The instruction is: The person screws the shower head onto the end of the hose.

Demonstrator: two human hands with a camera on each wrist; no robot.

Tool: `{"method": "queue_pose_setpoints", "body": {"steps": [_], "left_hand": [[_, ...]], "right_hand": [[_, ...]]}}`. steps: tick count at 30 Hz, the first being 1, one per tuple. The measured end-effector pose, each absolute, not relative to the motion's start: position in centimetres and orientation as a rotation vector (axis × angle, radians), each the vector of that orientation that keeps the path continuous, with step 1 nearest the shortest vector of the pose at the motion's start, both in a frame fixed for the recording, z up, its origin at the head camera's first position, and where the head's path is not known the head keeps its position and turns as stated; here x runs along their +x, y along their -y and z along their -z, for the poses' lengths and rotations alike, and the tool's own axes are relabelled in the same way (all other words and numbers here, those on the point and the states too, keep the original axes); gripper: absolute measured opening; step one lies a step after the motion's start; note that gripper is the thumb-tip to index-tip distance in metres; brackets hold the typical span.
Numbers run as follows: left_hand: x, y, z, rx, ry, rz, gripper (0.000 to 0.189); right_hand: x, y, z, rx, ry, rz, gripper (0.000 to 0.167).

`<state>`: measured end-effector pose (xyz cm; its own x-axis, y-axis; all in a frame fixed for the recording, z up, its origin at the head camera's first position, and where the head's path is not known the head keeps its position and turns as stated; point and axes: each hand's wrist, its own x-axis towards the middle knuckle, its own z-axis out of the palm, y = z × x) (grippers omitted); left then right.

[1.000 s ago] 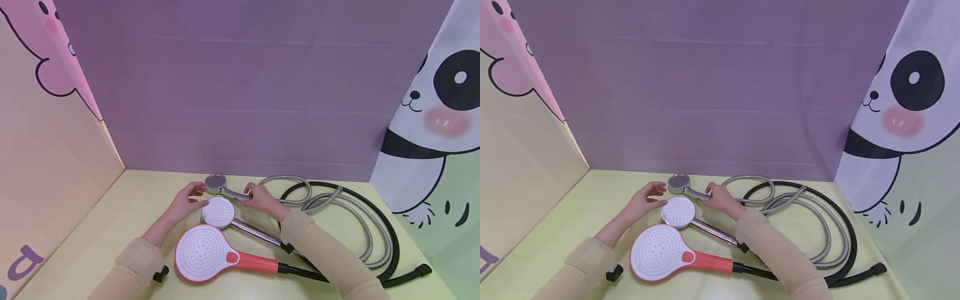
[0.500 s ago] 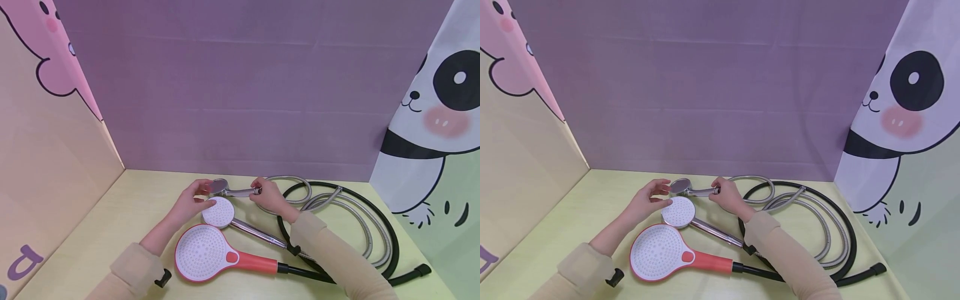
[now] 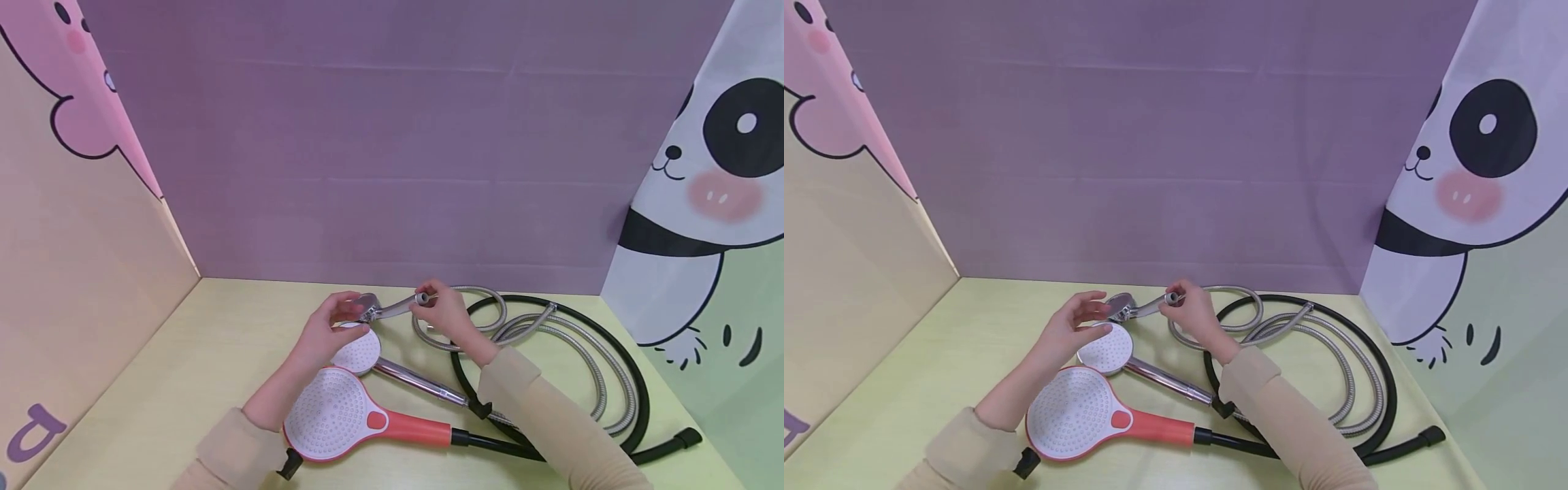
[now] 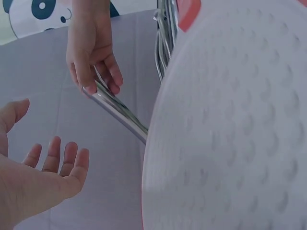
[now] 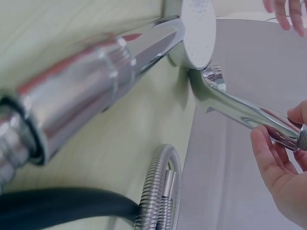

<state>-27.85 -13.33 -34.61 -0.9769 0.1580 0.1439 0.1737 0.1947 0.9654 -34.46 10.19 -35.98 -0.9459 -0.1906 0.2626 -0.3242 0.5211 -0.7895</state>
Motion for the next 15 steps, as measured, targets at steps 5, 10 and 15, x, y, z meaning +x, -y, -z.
{"method": "queue_pose_setpoints", "body": {"steps": [5,10,15], "left_hand": [[-27.6,12.2,34.5,-0.3,2.358,2.033,0.055],[-27.3,11.1,34.2,-0.31,2.306,2.079,0.054],[-27.1,10.3,34.2,-0.301,2.27,2.12,0.054]], "right_hand": [[-34.2,-10.3,35.5,0.42,2.539,-1.504,0.025],[-34.0,-10.5,35.0,0.382,2.472,-1.594,0.027],[-33.6,-10.9,34.2,0.371,2.369,-1.759,0.028]]}}
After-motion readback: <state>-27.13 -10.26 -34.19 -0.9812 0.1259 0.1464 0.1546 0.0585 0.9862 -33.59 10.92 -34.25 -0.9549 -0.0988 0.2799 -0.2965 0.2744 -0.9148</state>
